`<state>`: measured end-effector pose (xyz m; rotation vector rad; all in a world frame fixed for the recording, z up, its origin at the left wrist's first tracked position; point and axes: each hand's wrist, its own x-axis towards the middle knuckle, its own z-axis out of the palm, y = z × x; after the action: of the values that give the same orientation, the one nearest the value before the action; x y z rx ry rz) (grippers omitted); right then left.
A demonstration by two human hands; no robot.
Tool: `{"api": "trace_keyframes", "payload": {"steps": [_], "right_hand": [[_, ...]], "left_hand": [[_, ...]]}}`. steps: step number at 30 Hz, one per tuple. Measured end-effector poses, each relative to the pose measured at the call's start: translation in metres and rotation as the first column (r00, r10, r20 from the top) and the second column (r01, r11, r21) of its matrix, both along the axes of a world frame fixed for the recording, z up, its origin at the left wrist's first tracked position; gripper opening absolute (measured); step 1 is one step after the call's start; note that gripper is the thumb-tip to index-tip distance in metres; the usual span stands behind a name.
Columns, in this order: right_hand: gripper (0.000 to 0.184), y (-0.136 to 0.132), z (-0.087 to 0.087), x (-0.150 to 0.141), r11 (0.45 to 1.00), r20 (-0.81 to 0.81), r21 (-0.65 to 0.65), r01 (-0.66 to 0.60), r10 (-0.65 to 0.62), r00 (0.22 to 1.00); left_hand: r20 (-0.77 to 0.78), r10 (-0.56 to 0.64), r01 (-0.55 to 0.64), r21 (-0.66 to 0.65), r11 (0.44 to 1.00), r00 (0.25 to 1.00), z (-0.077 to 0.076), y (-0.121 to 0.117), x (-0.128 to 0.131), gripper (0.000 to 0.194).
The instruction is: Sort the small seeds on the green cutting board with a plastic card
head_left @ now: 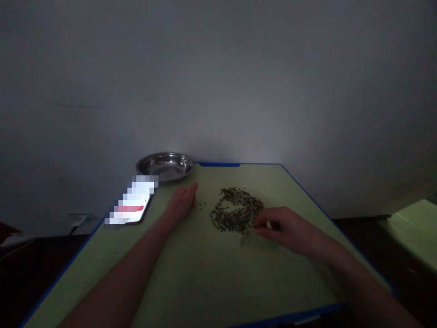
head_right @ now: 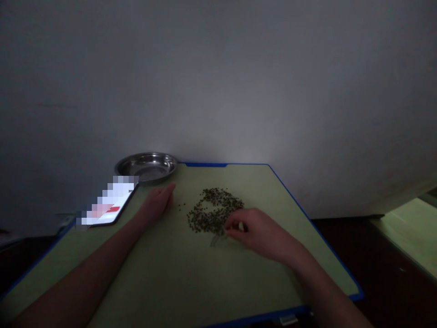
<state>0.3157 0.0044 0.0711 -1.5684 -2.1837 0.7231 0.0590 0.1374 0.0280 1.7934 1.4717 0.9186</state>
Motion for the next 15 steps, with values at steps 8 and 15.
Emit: {"api": "trace_keyframes", "payload": {"steps": [8,15], "right_hand": [[0.012,0.023,-0.018,-0.031,0.996,0.151,0.060,-0.070,0.060,0.987],[0.015,0.057,-0.021,-0.014,0.972,0.227,0.227,0.065,-0.118,0.967]], "left_hand": [[0.013,0.052,-0.052,-0.037,0.998,0.999,0.000,-0.001,0.000,0.053],[0.028,0.072,-0.071,-0.037,0.997,0.997,-0.002,0.001,0.000,0.052]]}}
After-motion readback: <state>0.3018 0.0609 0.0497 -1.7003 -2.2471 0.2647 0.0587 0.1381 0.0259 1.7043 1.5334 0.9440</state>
